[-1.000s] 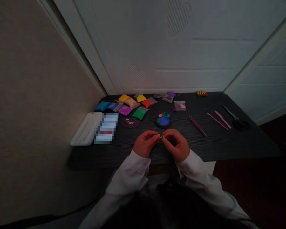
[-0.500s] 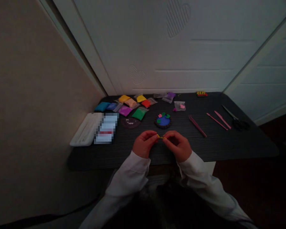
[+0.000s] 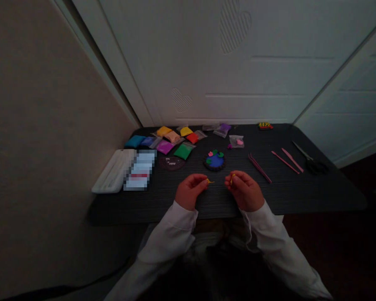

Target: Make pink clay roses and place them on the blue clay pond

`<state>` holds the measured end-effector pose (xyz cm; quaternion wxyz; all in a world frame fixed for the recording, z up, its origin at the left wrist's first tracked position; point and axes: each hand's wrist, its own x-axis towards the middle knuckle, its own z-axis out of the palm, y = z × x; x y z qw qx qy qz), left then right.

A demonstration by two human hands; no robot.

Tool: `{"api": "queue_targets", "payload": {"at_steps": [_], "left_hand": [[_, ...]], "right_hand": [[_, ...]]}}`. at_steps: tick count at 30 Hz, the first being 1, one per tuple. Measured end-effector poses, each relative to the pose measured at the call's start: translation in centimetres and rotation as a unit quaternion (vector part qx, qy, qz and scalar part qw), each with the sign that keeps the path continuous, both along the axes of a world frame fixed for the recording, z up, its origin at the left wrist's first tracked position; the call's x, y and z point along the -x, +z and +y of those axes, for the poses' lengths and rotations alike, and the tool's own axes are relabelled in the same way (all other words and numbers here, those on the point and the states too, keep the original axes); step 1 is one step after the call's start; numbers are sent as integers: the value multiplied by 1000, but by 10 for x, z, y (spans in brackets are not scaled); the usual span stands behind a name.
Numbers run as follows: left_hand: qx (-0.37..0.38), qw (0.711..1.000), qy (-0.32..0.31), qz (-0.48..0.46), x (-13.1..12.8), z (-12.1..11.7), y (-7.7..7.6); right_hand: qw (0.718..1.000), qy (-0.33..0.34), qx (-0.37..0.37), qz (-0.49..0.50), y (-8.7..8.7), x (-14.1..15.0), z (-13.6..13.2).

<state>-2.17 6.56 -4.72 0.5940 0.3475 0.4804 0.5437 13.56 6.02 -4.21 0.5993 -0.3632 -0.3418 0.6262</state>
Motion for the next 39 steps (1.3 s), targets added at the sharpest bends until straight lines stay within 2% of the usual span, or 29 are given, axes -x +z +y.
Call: {"api": "queue_targets", "payload": {"at_steps": [10,15,20,27,33,39], "left_hand": [[-41,995,-27,87,1,0,-4],[-83,981,-35,174,7,0,0],[-149,946,-27,287,22,4,0],[-224,883,-59,408,27,10,-6],[-261,833,-63,483,28,9,-10],[-279,796,-63,534,28,9,-10]], "right_hand": [[998,-12,44,41,0,1,0],[998,3,47,36,0,0,-1],[998,13,46,37,-2,-1,-1],[998,23,39,51,-1,-1,-2],[998,12,41,55,1,0,-2],[997,32,50,47,1,-1,-3]]}}
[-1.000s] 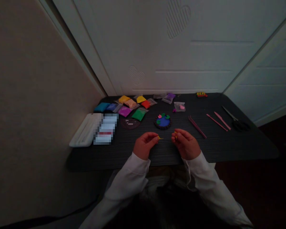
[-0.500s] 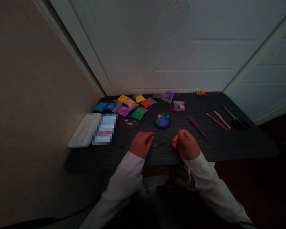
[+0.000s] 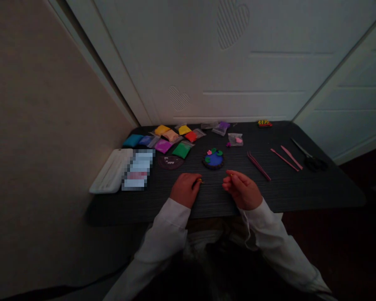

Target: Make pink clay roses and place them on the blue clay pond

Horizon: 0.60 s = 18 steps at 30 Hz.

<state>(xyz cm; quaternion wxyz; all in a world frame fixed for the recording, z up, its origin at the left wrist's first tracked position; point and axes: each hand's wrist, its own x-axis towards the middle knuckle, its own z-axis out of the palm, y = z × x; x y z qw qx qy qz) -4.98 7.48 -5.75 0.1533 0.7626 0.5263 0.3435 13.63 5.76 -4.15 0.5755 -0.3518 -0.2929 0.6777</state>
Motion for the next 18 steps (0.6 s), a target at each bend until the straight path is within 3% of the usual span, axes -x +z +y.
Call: {"api": "queue_targets", "payload": {"at_steps": [10,18], "left_hand": [[-22,998,5,55,-1,0,2],[-30,997,11,69,0,-1,1]], "right_hand": [[999,-25,-35,8,-1,1,2],[1000,-13,-13,-3,-1,1,0]]}}
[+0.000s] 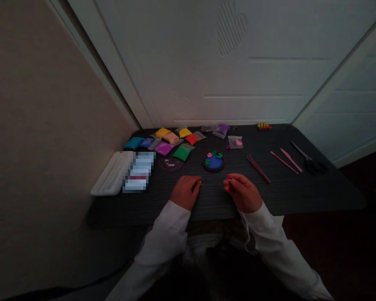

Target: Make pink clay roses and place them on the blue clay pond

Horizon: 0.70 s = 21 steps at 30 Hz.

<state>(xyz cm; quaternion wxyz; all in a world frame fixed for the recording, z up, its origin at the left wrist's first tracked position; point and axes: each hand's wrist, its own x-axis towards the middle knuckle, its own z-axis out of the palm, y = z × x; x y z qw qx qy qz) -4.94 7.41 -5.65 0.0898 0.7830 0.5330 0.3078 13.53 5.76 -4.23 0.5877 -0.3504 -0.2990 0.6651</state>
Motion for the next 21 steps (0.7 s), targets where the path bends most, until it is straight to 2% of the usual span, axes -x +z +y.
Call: {"api": "queue_targets", "payload": {"at_steps": [13,21], "left_hand": [[5,1000,-1,-13,0,0,-1],[32,996,2,-78,-1,0,1]], "right_hand": [[999,-27,-40,-25,-6,-1,0],[997,-30,-34,-56,-8,1,1]]}}
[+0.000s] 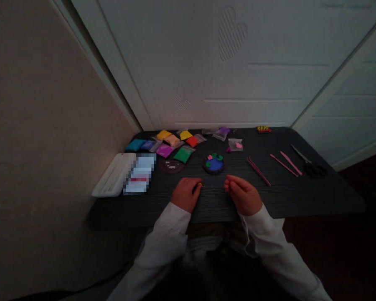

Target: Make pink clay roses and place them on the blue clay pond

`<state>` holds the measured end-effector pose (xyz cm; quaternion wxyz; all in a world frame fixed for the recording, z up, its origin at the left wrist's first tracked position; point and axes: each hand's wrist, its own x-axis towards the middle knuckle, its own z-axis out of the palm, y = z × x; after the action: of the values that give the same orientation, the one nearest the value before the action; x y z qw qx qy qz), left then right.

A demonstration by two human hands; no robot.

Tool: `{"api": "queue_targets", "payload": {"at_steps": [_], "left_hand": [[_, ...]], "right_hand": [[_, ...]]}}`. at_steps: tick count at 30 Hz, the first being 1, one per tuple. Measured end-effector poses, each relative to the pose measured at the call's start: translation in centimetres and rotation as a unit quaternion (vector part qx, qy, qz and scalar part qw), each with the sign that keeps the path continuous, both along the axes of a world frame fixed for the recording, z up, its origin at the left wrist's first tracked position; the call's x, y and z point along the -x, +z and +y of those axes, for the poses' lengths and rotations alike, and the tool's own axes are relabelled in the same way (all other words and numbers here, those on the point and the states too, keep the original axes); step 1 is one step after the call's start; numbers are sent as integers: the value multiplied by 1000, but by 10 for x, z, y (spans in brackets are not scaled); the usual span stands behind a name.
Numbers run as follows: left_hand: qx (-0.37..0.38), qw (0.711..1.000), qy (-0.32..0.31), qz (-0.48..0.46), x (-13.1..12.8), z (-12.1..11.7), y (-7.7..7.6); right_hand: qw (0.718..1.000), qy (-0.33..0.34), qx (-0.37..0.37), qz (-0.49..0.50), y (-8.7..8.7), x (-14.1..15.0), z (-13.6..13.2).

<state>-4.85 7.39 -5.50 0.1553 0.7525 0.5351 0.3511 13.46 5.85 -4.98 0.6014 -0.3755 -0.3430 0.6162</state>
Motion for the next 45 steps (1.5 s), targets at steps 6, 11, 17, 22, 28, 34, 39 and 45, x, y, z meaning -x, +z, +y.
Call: {"api": "queue_targets", "payload": {"at_steps": [6,11,17,22,28,34,39,45], "left_hand": [[11,991,50,-125,-6,-7,11],[184,811,-19,-555,-35,-11,46],[347,505,-134,-779,-59,-2,75],[347,444,-132,-815,-60,1,79],[322,419,-157,-834,-63,3,88],[276,399,-141,-863,-59,13,102],[259,439,-109,-854,-44,22,110],[227,516,-134,-815,-48,15,114]], "right_hand": [[996,10,-36,-82,4,-1,-4],[961,7,-129,-244,32,4,-9],[719,-29,-408,-562,58,10,-12],[689,-19,-423,-589,65,0,-17],[779,-43,-410,-473,70,6,-11],[873,-216,-364,-243,108,8,43],[940,-153,-300,-54,154,-27,100],[807,-141,-485,-306,133,33,56]]}}
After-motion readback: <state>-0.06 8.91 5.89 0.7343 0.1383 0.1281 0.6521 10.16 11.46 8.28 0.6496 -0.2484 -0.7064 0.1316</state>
